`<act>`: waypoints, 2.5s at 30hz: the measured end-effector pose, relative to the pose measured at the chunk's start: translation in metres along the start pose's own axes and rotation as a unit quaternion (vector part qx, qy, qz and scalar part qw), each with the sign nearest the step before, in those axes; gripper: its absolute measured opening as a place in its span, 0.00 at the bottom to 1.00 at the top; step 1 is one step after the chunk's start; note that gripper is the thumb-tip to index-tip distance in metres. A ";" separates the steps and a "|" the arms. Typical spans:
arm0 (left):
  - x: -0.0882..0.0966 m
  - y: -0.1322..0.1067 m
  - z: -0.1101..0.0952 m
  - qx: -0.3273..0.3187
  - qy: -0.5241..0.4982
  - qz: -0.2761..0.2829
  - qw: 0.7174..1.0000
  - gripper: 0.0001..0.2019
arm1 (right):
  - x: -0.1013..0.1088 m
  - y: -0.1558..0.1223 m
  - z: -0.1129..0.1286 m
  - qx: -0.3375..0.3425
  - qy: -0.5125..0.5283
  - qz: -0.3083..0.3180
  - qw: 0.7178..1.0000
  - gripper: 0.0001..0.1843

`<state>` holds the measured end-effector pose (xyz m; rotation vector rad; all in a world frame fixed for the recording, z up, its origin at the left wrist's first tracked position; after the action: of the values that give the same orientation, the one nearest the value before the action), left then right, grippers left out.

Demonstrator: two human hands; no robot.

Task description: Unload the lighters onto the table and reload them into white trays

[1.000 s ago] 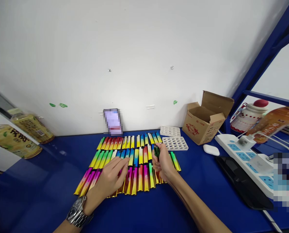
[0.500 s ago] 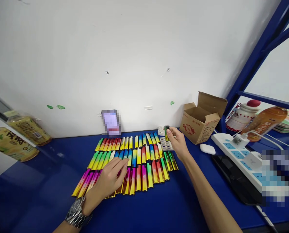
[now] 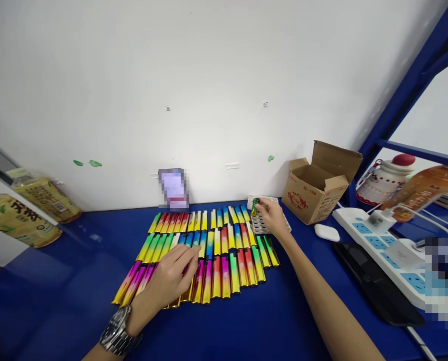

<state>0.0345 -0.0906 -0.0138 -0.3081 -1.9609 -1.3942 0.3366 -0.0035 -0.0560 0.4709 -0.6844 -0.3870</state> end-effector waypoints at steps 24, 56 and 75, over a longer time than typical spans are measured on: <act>-0.002 -0.002 0.000 0.010 -0.011 0.009 1.000 0.09 | 0.004 -0.010 0.014 0.017 -0.149 0.018 0.989 0.19; 0.052 -0.031 0.095 0.449 0.166 0.089 0.874 0.19 | 0.000 -0.014 0.027 0.026 -0.051 0.138 0.989 0.17; 0.054 -0.053 0.116 0.470 0.182 0.104 0.857 0.19 | -0.026 -0.027 0.066 0.023 -0.072 0.130 0.989 0.15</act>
<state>-0.0817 -0.0176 -0.0374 0.1946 -1.9551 -0.2152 0.2680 -0.0317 -0.0383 0.3922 -0.8856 -0.1596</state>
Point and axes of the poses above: each hand's wrist, its own y-axis towards the middle knuckle, its own x-axis out of the back of the hand, z = x × y, the point moved 2 cm from there along y, towards the middle knuckle, and after that the axes turned 8 degrees about -y, right-handed, at the moved point
